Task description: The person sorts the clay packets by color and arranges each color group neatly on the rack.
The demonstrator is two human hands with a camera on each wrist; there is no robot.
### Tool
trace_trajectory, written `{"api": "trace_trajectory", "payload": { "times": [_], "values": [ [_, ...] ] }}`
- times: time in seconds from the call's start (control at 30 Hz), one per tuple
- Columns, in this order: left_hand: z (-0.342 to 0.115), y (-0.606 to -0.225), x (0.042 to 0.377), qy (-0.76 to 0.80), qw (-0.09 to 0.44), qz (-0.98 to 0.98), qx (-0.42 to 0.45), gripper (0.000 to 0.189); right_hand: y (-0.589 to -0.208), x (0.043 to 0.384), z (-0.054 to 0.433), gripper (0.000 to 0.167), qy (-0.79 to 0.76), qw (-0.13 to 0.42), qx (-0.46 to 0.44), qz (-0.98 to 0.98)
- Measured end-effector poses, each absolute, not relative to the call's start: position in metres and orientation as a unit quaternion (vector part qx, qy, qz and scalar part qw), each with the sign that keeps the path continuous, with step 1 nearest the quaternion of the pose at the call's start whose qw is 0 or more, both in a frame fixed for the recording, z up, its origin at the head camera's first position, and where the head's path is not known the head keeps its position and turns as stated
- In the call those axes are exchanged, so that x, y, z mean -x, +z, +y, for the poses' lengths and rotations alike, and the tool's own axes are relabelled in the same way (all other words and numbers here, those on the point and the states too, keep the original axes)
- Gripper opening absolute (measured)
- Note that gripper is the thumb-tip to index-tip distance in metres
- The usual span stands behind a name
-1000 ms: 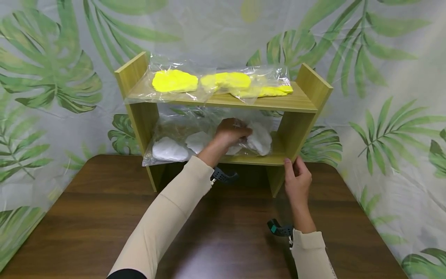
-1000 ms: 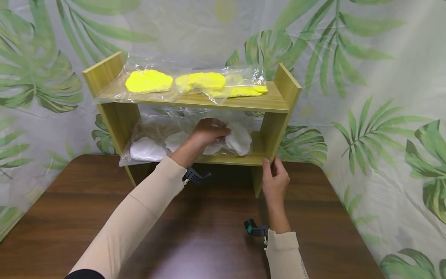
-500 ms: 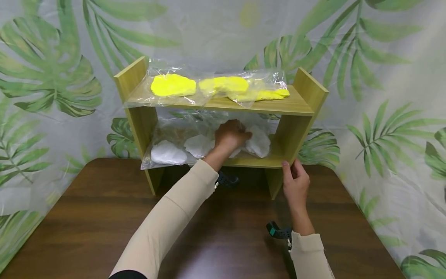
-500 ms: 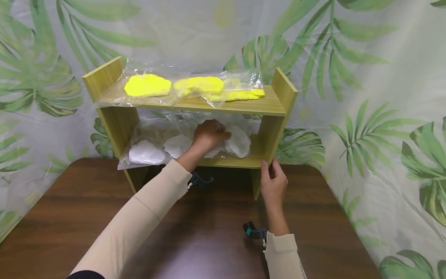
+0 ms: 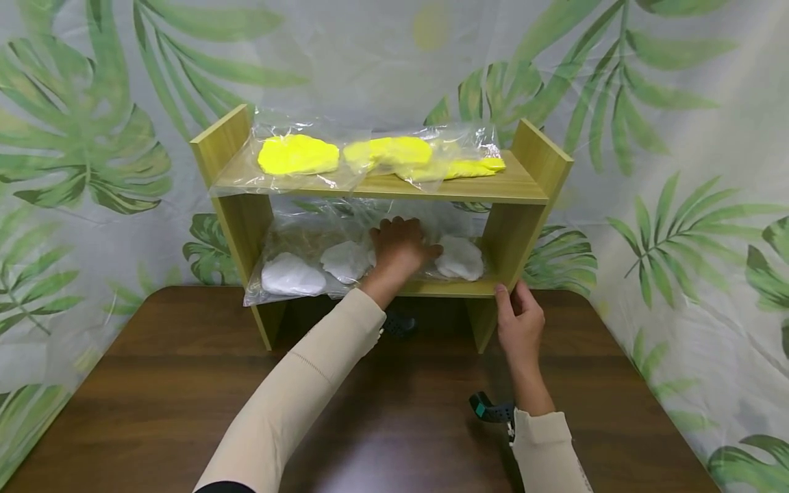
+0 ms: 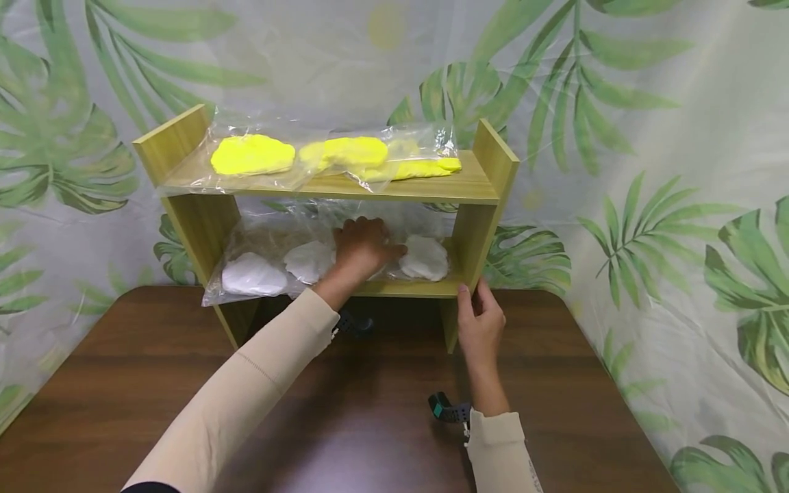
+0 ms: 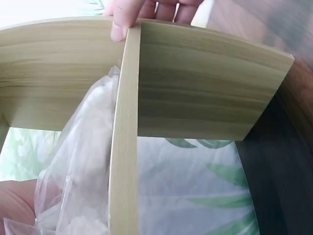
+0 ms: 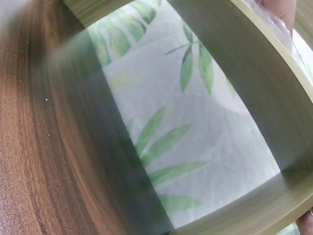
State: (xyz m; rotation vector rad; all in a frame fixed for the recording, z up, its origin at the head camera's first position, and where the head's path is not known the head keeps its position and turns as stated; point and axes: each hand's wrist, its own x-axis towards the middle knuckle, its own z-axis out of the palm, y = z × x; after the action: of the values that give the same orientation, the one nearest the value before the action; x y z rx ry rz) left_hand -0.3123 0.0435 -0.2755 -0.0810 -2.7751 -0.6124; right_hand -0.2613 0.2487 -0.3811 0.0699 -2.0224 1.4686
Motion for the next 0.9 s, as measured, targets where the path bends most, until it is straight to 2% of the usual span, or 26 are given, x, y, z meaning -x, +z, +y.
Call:
{"api": "trace_trajectory", "payload": {
  "times": [0.27,0.4,0.67,0.9],
  "values": [
    [0.044,-0.276,0.309,-0.162,0.192,-0.968,0.008,0.062,-0.381,0.260,0.249,0.031,0.563,0.311,-0.024,-0.765],
    [0.037,-0.276,0.304,-0.165,0.217,-0.962,0.015,0.066,-0.375,0.253,0.245,0.031,0.576,0.301,-0.027,-0.759],
    [0.008,-0.283,0.290,-0.261,0.329,-0.904,0.085,0.046,-0.356,0.235,0.230,0.030,0.565,0.300,-0.038,-0.767],
    [-0.007,-0.279,0.274,-0.328,0.363,-0.862,0.134,0.032,-0.353,0.238,0.236,0.029,0.561,0.320,-0.039,-0.763]
  ]
}}
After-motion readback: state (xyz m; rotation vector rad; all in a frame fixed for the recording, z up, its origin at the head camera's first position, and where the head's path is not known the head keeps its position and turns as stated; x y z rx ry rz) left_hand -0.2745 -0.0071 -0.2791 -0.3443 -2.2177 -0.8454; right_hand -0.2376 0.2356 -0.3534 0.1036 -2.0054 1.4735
